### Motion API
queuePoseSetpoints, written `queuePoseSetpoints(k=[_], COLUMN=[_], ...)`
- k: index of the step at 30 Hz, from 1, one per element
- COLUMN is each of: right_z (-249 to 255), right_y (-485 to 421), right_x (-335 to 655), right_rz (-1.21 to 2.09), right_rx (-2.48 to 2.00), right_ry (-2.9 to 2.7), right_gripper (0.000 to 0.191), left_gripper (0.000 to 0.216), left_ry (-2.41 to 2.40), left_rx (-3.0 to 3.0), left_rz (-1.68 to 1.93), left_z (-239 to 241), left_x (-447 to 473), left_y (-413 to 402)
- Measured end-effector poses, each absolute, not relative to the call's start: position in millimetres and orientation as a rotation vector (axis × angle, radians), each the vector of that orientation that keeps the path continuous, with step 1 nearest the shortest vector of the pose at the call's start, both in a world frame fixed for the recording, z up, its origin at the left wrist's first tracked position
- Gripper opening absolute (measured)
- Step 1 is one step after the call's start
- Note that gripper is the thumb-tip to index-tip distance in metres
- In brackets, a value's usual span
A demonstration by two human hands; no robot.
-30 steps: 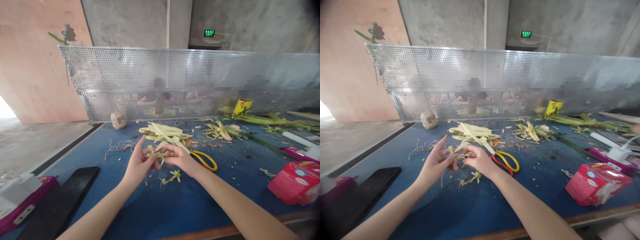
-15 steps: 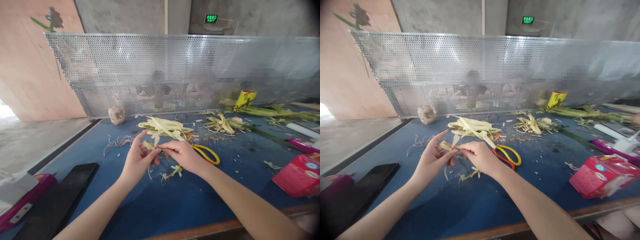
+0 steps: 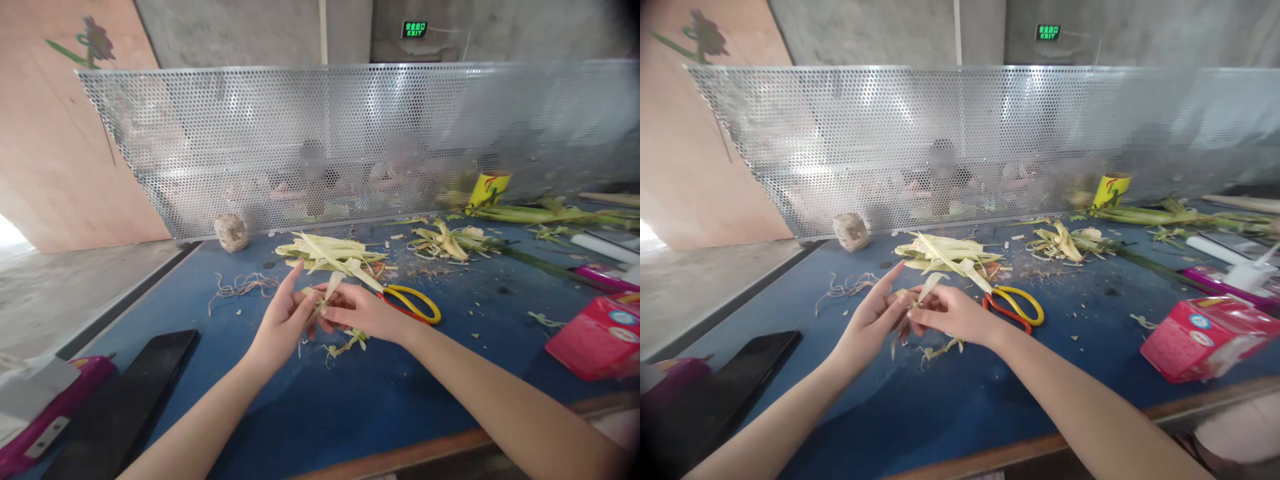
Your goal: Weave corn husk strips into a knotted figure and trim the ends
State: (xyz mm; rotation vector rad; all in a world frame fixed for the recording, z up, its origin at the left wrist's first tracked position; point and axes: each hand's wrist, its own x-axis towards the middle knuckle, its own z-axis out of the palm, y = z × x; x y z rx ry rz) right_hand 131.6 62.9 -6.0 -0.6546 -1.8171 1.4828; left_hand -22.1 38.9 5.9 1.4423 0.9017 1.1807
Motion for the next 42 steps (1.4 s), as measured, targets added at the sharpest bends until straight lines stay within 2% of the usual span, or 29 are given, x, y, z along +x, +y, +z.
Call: queuePoseSetpoints(k=[4,8,14,19,26,30,34,42], right_z=[-7.8,-10.7,-14.6,-12.6,-7.4,-5.1,-3.8,0.4], right_y=[61.3,62.0,61.7,61.2,60.8,62.3,63.3,61.4], right_x=[124.1,120.6,120.1,123.1,125.3,129.4,132.2,129.8], right_rz=[1.517,1.672,1.787,1.837,1.599,1.424,1.218,1.243], right_rx=[-0.622,-0.578,-0.678,-0.688,-0.720,-0.782,-0.834,-0.802], right_ry=[-1.726,-1.512,-1.381,-1.441,-1.647,-1.737,-1.785,-1.692], right_gripper=[0.022,0.023,0.035,0.031,0.035,0.019,0.015,0.015], left_gripper=[0.080,0.091,0.086,0.081,0.088,0.099,0.106,0.105], left_ry=[0.895,0.947,1.015,0.981,0.876,0.864,0.822,0.824], left_rx=[1.510,1.515,1.504,1.557,1.437,1.323,1.308,1.316], left_rz=[1.238,1.290,1.260,1.257,1.234,1.163,1.106,1.107], left_z=[3.0,3.8,6.6,5.1,5.3,6.7,9.8,19.5], left_x=[-20.9,-21.3,-20.2,-21.3,-22.8,-28.8,-31.7,-24.9], left_y=[38.1,37.7,35.8,35.6,41.1,45.6,43.6,30.0])
